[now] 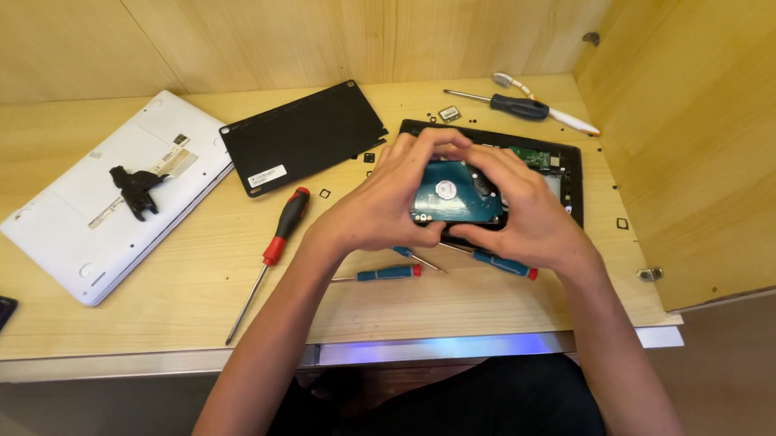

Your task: Reinstalling internal components like the hard drive and RAM into a laptop chassis and securing them with screws.

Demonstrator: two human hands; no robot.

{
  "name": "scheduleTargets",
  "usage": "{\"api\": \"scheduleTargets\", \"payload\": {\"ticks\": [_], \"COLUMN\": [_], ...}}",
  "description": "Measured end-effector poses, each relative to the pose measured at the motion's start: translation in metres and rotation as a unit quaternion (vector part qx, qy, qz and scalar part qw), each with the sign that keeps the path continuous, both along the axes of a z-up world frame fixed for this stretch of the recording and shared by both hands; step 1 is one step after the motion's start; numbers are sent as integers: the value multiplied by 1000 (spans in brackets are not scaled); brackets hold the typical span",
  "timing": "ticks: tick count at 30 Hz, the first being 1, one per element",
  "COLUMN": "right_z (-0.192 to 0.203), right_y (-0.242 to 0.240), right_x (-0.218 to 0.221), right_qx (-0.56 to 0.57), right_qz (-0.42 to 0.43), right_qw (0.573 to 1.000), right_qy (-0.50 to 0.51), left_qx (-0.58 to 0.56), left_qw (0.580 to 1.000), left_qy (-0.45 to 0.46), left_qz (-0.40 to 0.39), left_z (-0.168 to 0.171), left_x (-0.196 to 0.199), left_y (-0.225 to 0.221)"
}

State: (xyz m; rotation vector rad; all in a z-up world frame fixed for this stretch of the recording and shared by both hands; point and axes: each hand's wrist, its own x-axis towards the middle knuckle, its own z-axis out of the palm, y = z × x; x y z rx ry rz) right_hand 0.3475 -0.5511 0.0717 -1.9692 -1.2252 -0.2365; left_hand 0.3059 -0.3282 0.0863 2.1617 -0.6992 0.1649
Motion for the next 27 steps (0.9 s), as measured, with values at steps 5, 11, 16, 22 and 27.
{"api": "scheduleTargets", "payload": {"ticks": [5, 11, 16, 22, 27], "right_z": [2, 8, -23, -28, -35], "right_y": [-26, -45, -79, -75, -73], "right_x": [15, 7, 35, 33, 36], "right_qx": [-14, -47, 1, 9, -18], "right_qz": [-80, -177, -213, -166, -168], "right_qw": [997, 983, 972, 981, 984], "right_qy": [-18, 27, 104, 102, 63], "left_qx": [-12, -121, -124, 17, 44], "left_qw": [999, 991, 992, 998, 997], "left_qy": [3, 24, -13, 62, 63], "left_qz": [-50, -44, 28, 28, 30], "left_z": [-3, -21, -33, -49, -49], "left_x": [40, 49, 46, 50, 48], "left_y": [-17, -35, -23, -13, -9]}}
